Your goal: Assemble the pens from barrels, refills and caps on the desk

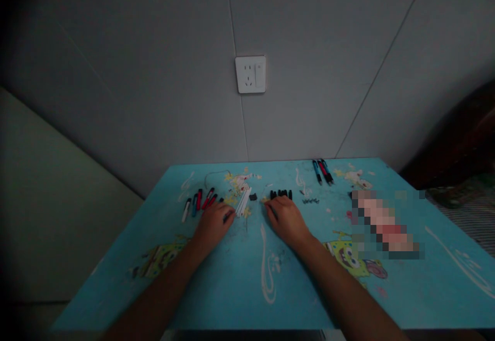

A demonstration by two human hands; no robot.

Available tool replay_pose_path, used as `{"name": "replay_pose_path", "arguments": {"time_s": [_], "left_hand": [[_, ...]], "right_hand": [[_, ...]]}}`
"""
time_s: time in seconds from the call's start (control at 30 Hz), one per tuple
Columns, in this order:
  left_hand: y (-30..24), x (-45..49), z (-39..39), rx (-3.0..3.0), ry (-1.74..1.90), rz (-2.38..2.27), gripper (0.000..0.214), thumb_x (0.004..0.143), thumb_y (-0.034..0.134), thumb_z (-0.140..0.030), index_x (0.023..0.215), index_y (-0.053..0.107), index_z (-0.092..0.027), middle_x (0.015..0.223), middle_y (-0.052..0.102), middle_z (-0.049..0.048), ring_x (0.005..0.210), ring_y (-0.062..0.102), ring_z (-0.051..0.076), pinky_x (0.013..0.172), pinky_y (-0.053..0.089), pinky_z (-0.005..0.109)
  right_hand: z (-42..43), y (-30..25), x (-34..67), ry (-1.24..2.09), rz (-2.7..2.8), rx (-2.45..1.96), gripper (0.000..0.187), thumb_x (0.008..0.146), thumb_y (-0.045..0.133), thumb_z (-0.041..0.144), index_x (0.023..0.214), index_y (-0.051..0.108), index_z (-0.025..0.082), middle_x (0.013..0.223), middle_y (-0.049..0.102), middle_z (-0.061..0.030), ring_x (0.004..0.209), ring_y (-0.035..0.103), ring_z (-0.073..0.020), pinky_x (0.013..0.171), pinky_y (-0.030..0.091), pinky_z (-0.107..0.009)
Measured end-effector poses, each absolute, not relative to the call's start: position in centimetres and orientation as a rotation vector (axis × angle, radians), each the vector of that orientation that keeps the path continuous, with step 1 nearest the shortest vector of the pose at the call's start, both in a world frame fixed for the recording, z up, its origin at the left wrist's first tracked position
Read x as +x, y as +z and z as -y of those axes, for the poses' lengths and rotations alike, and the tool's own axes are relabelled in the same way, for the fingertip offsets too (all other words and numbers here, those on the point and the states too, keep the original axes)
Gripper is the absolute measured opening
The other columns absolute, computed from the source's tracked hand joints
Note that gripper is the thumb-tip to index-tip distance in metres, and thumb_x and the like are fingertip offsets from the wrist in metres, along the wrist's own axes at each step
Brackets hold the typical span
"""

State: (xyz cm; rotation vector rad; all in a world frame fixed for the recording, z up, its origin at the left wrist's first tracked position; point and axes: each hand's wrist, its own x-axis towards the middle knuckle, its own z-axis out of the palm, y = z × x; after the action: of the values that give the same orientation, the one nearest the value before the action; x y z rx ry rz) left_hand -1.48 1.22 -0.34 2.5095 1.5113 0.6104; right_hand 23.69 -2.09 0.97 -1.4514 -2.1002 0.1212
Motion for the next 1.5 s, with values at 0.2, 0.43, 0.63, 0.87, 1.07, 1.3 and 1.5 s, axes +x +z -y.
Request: {"name": "replay_pose_path", "arguments": {"time_s": [0.2, 0.43, 0.63, 0.87, 1.07, 1.3, 1.5], "left_hand": [[-0.2, -1.4, -1.0, 2.526, 0.589, -1.563, 0.011, 0.084, 0.057, -0.016, 0.083, 0.067, -0.019, 0.082, 0.064, 0.0045, 0.083, 0.057, 0.019, 0.079, 0.041, 0.030], [0.0, -1.0, -1.0, 2.527, 0.612, -1.667, 0.016, 0.090, 0.051, -0.021, 0.083, 0.066, -0.019, 0.083, 0.064, 0.0060, 0.083, 0.057, 0.020, 0.078, 0.039, 0.030], [-0.1, -0.7, -1.2, 2.488, 0.546, -1.718, 0.017, 0.089, 0.056, -0.027, 0.076, 0.063, -0.018, 0.081, 0.065, 0.0055, 0.079, 0.057, 0.019, 0.074, 0.039, 0.030], [0.2, -0.8, -0.6, 2.466, 0.467, -1.748, 0.016, 0.088, 0.055, -0.025, 0.077, 0.064, -0.017, 0.081, 0.066, 0.0064, 0.077, 0.058, 0.019, 0.074, 0.039, 0.031], [0.1, -0.9, -0.1, 2.455, 0.463, -1.773, 0.015, 0.088, 0.056, -0.030, 0.081, 0.063, -0.018, 0.083, 0.066, 0.0064, 0.080, 0.060, 0.022, 0.075, 0.041, 0.033], [0.0, -0.8, -0.2, 2.475, 0.423, -1.766, 0.017, 0.091, 0.053, -0.031, 0.083, 0.061, -0.019, 0.084, 0.067, 0.0059, 0.079, 0.061, 0.021, 0.073, 0.041, 0.032], [0.3, -0.6, -0.3, 2.495, 0.354, -1.775, 0.015, 0.092, 0.050, -0.026, 0.085, 0.061, -0.017, 0.087, 0.067, 0.0080, 0.083, 0.063, 0.022, 0.076, 0.042, 0.033]], "right_hand": [[2.2, 1.0, 23.6, 0.150, 2.103, -1.428, 0.022, 0.098, 0.045, 0.027, 0.096, 0.065, 0.019, 0.088, 0.066, -0.0080, 0.088, 0.059, -0.0228, 0.085, 0.044, -0.037], [2.1, 0.8, 23.5, 0.140, 2.108, -1.411, 0.022, 0.098, 0.045, 0.027, 0.094, 0.065, 0.020, 0.088, 0.066, -0.0076, 0.088, 0.059, -0.0227, 0.084, 0.044, -0.037], [2.1, 0.9, 23.5, 0.145, 2.114, -1.414, 0.022, 0.098, 0.045, 0.028, 0.093, 0.065, 0.020, 0.087, 0.066, -0.0074, 0.088, 0.060, -0.0225, 0.084, 0.044, -0.036], [2.2, 1.0, 23.5, 0.159, 2.117, -1.422, 0.023, 0.098, 0.044, 0.028, 0.093, 0.065, 0.019, 0.088, 0.066, -0.0072, 0.089, 0.060, -0.0218, 0.085, 0.044, -0.036], [2.1, 0.9, 23.6, 0.158, 2.106, -1.388, 0.025, 0.098, 0.044, 0.029, 0.093, 0.066, 0.020, 0.088, 0.066, -0.0079, 0.088, 0.060, -0.0217, 0.083, 0.046, -0.037], [2.3, 1.1, 23.4, 0.148, 2.148, -1.413, 0.025, 0.098, 0.043, 0.028, 0.096, 0.067, 0.018, 0.089, 0.067, -0.0086, 0.090, 0.060, -0.0221, 0.086, 0.045, -0.037], [2.4, 1.4, 23.3, 0.149, 2.157, -1.418, 0.025, 0.098, 0.044, 0.027, 0.096, 0.067, 0.018, 0.089, 0.067, -0.0089, 0.090, 0.060, -0.0219, 0.084, 0.045, -0.035]]}}
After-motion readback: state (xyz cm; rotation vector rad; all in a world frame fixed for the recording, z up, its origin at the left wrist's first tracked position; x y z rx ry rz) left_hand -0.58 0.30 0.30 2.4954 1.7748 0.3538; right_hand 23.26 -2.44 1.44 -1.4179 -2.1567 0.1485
